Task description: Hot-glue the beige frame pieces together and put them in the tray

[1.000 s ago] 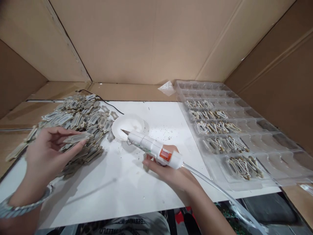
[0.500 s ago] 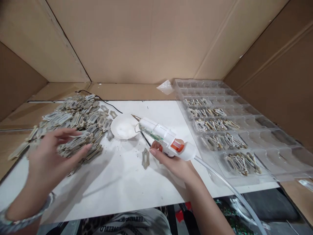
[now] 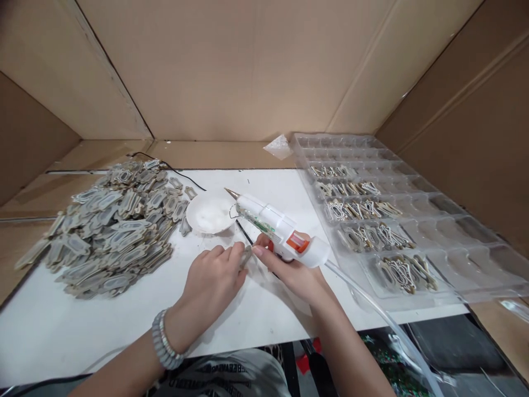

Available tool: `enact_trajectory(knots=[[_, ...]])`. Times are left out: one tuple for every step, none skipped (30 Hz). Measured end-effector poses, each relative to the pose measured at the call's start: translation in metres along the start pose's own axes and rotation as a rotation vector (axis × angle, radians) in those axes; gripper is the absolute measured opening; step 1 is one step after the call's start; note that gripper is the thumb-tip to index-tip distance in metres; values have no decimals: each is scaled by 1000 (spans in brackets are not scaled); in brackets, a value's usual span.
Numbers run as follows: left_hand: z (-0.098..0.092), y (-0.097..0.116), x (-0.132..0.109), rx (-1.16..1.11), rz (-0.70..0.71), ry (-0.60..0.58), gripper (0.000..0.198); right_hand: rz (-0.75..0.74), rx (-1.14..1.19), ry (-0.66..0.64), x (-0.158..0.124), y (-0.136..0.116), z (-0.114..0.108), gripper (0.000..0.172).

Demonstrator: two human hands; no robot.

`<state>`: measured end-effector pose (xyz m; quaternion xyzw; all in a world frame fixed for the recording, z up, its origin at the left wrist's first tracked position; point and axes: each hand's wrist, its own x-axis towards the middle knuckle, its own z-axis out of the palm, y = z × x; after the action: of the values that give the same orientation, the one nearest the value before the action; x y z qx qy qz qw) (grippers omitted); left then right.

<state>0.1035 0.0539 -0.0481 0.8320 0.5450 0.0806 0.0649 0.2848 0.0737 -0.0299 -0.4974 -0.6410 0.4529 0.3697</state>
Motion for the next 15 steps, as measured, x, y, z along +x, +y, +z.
enact_trajectory(knots=[[0,-3,0,4,4,3,22,2,-2,2,0,0,0,37],[-1,-5,0,5,7,9,24,5,-1,5,0,0,0,37],[-1,-7,-1,4,12,15,25,8,5,9,0,0,0,38],[-2,-9,-2,1,22,21,25,11,14,12,0,-1,0,38],[-2,-10,-2,-6,35,26,26,11,23,14,0,-1,1,37],[-3,-13,-3,-15,51,32,26,7,30,18,0,-2,1,37],[-5,-16,-4,-27,68,39,27,2,35,27,0,-2,1,35],[-8,-20,-5,-39,80,48,28,-4,41,40,0,-3,2,34],[-12,-26,-5,-59,87,72,31,-11,49,56,0,-3,2,34],[-18,-34,-5,-82,95,118,35,-21,57,74,0,-3,2,34],[-25,-42,-4,-105,97,181,43,-31,62,94,0,-2,2,35],[-33,-52,-3,-155,112,306,45,-44,59,113,0,-1,2,36],[-41,-62,-3,-172,142,440,40,-53,45,125,-1,0,3,36],[-48,-71,-2,-167,160,533,33,-60,23,132,-2,0,4,35],[-53,-79,-2,-158,150,606,29,-59,2,138,-2,1,5,32]])
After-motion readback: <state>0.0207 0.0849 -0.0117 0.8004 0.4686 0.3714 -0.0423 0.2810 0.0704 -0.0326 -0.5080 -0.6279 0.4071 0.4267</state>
